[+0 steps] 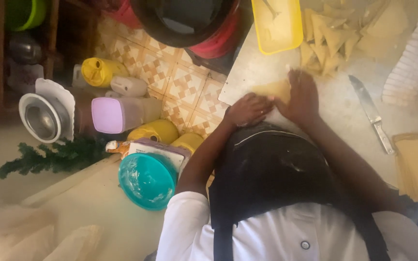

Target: Folding and sealing triangular dough pieces into samosa pockets using a flour-water paste as an adhesive.

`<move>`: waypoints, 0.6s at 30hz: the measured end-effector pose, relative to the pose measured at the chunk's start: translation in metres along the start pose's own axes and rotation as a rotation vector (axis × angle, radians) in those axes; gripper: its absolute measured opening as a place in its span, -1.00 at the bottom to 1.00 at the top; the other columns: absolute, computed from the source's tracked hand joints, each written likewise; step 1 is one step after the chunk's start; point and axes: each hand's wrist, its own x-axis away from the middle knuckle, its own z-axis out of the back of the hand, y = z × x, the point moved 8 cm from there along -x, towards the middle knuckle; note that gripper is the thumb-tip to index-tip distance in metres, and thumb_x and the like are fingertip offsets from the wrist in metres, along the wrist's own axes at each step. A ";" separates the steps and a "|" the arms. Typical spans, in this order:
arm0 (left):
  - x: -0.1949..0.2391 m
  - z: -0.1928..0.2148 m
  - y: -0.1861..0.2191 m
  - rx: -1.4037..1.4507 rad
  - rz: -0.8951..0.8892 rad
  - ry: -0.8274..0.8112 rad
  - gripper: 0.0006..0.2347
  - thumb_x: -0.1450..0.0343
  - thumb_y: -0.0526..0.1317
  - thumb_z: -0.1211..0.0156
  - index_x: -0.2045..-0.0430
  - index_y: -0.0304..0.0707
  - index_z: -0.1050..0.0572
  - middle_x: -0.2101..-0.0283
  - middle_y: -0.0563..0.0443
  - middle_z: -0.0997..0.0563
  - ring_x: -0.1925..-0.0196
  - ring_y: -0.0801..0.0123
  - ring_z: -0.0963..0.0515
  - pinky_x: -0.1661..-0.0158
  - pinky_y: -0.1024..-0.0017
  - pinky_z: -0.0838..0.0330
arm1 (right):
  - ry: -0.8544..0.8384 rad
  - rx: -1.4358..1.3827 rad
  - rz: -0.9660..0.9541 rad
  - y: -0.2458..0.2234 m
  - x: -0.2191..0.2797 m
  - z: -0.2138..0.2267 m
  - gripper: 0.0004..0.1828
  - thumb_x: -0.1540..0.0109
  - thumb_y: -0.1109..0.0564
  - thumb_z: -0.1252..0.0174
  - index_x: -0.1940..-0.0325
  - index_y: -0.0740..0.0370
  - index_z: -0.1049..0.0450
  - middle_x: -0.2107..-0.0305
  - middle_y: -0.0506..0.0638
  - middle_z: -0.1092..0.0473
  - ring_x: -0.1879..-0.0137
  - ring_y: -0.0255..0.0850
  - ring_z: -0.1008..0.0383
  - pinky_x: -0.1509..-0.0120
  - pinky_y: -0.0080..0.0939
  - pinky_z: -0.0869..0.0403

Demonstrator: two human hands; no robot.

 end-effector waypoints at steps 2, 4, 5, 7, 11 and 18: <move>0.000 -0.001 0.000 0.017 -0.018 -0.033 -0.75 -0.39 -0.05 0.07 0.18 -0.09 -0.46 0.01 0.09 -0.46 -0.04 0.25 -0.40 0.07 0.23 -0.22 | -0.018 0.008 0.022 -0.018 -0.059 0.047 -0.29 -0.07 -0.28 -0.14 -0.03 0.32 -0.23 0.17 0.28 -0.23 0.04 0.13 -0.24 -0.01 0.07 -0.27; 0.002 -0.006 0.001 0.037 -0.032 -0.068 -0.71 -0.41 -0.02 0.11 0.16 -0.13 -0.46 -0.04 0.05 -0.44 -0.07 0.24 -0.39 0.05 0.21 -0.20 | -0.039 0.014 0.042 -0.022 -0.102 0.063 -0.45 -0.12 -0.24 -0.13 0.10 0.24 -0.23 0.26 0.20 -0.20 0.13 0.03 -0.20 0.11 0.01 -0.28; 0.003 -0.007 0.000 0.047 -0.005 -0.033 -0.73 -0.40 -0.02 0.05 0.18 -0.12 -0.47 -0.02 0.07 -0.45 -0.05 0.23 -0.41 0.07 0.20 -0.22 | -0.106 0.123 0.072 -0.018 -0.115 0.050 -0.42 -0.12 -0.37 -0.10 0.25 0.21 -0.33 0.35 0.10 -0.25 0.20 -0.03 -0.23 0.09 -0.05 -0.23; 0.002 -0.003 -0.002 0.049 0.017 0.004 -0.75 -0.38 -0.03 -0.01 0.21 -0.10 -0.49 0.00 0.08 -0.46 -0.04 0.23 -0.43 0.08 0.19 -0.24 | -0.163 0.234 0.103 -0.016 -0.143 0.030 -0.34 -0.11 -0.50 -0.06 0.41 0.17 -0.43 0.44 0.00 -0.31 0.26 -0.09 -0.26 0.08 -0.10 -0.17; 0.001 0.007 0.000 0.095 0.013 0.064 -0.77 -0.39 -0.06 -0.03 0.22 -0.13 -0.48 0.04 0.06 -0.49 0.01 0.17 -0.48 0.14 0.25 -0.26 | -0.823 0.296 -0.038 -0.006 -0.147 -0.037 -0.02 -0.16 -0.63 0.49 0.22 0.19 -0.56 -0.06 0.24 -0.23 -0.21 0.09 -0.08 -0.28 0.13 0.22; 0.006 -0.005 -0.007 0.119 0.056 0.014 -0.73 -0.39 -0.05 0.00 0.14 -0.15 -0.45 -0.02 0.06 -0.46 -0.01 0.14 -0.46 0.12 0.20 -0.24 | -0.882 0.136 -0.255 0.004 -0.137 -0.075 -0.05 -0.19 -0.49 0.39 -0.12 0.46 -0.26 -0.13 0.43 -0.10 -0.36 0.12 0.14 -0.37 0.10 0.42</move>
